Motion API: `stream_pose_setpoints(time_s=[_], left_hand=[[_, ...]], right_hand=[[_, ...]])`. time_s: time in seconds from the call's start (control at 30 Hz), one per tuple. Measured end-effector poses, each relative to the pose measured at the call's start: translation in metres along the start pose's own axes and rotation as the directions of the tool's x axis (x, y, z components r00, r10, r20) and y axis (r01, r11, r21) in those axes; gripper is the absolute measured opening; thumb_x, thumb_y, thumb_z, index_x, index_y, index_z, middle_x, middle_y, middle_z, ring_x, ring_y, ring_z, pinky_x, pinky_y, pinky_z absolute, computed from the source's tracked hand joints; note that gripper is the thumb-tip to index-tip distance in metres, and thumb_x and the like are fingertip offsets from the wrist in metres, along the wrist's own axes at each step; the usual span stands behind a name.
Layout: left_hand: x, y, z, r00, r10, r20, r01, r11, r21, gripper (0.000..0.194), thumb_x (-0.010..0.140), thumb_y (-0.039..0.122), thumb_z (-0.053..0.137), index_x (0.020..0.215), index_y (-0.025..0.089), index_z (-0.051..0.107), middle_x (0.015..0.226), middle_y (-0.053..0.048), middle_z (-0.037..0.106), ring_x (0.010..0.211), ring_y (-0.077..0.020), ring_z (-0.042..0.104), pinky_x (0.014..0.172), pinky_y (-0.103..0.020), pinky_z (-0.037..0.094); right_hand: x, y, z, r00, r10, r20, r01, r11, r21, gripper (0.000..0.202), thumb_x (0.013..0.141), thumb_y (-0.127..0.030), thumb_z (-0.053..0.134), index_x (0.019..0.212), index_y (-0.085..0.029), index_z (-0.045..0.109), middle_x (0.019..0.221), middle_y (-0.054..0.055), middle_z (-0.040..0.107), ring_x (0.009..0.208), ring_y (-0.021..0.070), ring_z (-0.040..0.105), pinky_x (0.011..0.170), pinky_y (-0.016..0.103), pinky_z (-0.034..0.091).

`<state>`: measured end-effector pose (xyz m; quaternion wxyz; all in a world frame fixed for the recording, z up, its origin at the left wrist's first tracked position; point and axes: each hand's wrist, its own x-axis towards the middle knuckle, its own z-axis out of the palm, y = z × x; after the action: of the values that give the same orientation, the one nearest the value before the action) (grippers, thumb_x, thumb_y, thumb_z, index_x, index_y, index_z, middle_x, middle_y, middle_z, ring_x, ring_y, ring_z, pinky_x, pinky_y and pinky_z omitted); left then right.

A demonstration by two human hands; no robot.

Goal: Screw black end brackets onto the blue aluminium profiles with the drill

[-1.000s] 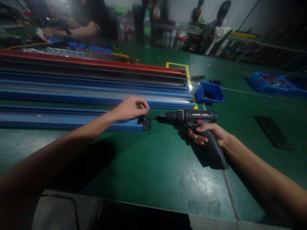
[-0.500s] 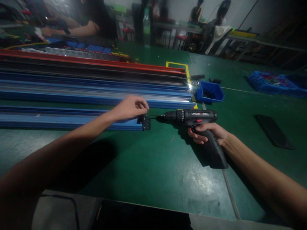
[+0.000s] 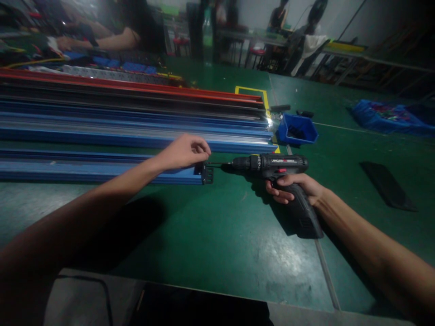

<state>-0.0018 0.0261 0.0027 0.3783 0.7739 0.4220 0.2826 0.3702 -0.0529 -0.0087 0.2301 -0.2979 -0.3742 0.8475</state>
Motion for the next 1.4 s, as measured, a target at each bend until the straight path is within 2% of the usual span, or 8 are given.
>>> stream_pose_setpoints(time_s=[1.4], left_hand=[[0.0000,-0.0013,-0.0001,1.000,0.005,0.004,-0.005,0.999,0.034,0.018,0.077,0.029,0.074,0.086,0.014,0.078,0.075,-0.004,0.074,0.067,-0.0147,0.064,0.066,-0.026,0.051]], right_hand=[[-0.0003,0.0005,-0.0018,0.999,-0.013,0.030,0.012,1.000,0.017,0.021,0.090,-0.018,0.066,0.100,-0.001,0.075,0.085,0.009,0.068,0.050,0.0038,0.049,0.059,0.020,0.056]])
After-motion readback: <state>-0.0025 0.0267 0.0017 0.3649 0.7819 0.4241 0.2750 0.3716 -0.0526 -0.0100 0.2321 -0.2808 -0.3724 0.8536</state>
